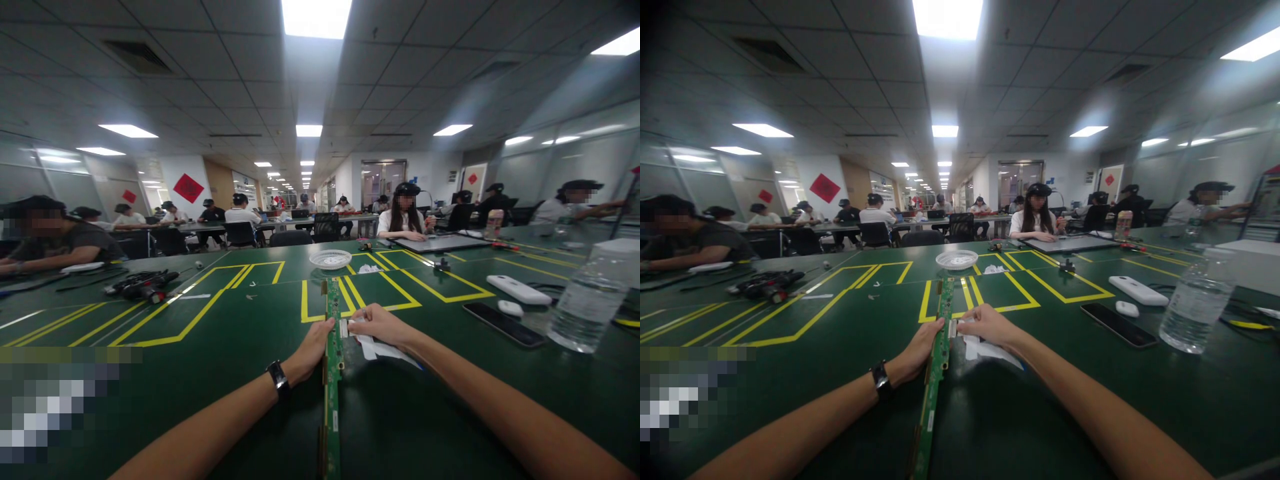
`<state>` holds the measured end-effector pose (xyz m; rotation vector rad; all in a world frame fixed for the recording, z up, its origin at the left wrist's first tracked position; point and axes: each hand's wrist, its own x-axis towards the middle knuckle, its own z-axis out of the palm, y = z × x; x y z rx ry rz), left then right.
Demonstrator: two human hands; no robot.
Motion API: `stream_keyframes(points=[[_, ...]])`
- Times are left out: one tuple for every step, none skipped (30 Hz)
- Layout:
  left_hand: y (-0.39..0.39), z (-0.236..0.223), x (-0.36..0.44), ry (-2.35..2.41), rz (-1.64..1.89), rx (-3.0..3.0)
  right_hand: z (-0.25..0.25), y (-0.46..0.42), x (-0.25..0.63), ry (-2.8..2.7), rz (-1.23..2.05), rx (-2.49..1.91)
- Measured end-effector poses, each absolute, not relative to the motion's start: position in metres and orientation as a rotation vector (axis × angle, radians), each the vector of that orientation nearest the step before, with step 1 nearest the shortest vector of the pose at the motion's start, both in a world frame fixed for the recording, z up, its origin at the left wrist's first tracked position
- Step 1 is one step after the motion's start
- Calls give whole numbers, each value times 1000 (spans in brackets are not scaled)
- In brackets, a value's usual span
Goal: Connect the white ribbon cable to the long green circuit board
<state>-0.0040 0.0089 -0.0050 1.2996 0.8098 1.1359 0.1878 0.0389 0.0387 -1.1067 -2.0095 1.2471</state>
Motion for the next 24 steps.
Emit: stream_keyframes(points=[[9, -5, -4, 808, 1128, 1303, 39, 40, 189, -2039, 1211, -1116], [8, -4, -4, 805, 1122, 1306, 39, 41, 189, -2065, 1180, -1123], [8, -4, -4, 804, 1121, 1307, 39, 42, 190, -2083, 1159, -1127], [8, -4, -4, 805, 1125, 1306, 38, 43, 190, -2090, 1148, -1128], [8, -4, -3, 808, 1132, 1300, 37, 44, 189, -2085, 1147, -1126], [8, -3, -3, 814, 1138, 1294, 36, 44, 188, -2070, 1160, -1119], [7, -3, -3, 819, 1144, 1289, 34, 45, 187, -2049, 1183, -1110], [7, -3, -3, 823, 1147, 1286, 33, 44, 186, -2027, 1208, -1101], [7, -2, -3, 820, 1148, 1286, 32, 44, 185, -2007, 1227, -1094], [7, -1, -3, 814, 1145, 1288, 31, 44, 183, -1993, 1238, -1087], [6, -1, -3, 807, 1144, 1292, 30, 43, 182, -1988, 1244, -1080], [6, 0, -3, 801, 1142, 1299, 29, 43, 182, -1986, 1240, -1079], [6, 0, -3, 801, 1143, 1306, 29, 43, 181, -1985, 1230, -1083], [6, -1, -3, 805, 1142, 1312, 29, 42, 181, -1984, 1220, -1089], [6, -1, -4, 810, 1142, 1317, 28, 42, 181, -1985, 1211, -1096], [7, -2, -4, 815, 1141, 1322, 28, 43, 181, -1987, 1204, -1104], [8, -3, -4, 818, 1140, 1325, 28, 43, 181, -1988, 1196, -1107], [9, -5, -4, 820, 1137, 1327, 28, 43, 182, -1994, 1192, -1103], [9, -6, -4, 820, 1135, 1327, 28, 44, 182, -2003, 1193, -1094], [10, -6, -4, 818, 1129, 1329, 27, 44, 183, -2014, 1200, -1083], [10, -7, -4, 812, 1122, 1331, 27, 45, 183, -2022, 1207, -1072], [10, -7, -4, 807, 1113, 1333, 27, 45, 184, -2030, 1213, -1063], [10, -7, -5, 802, 1108, 1334, 26, 46, 184, -2033, 1216, -1058], [10, -6, -5, 803, 1107, 1336, 26, 46, 183, -2030, 1215, -1060]])
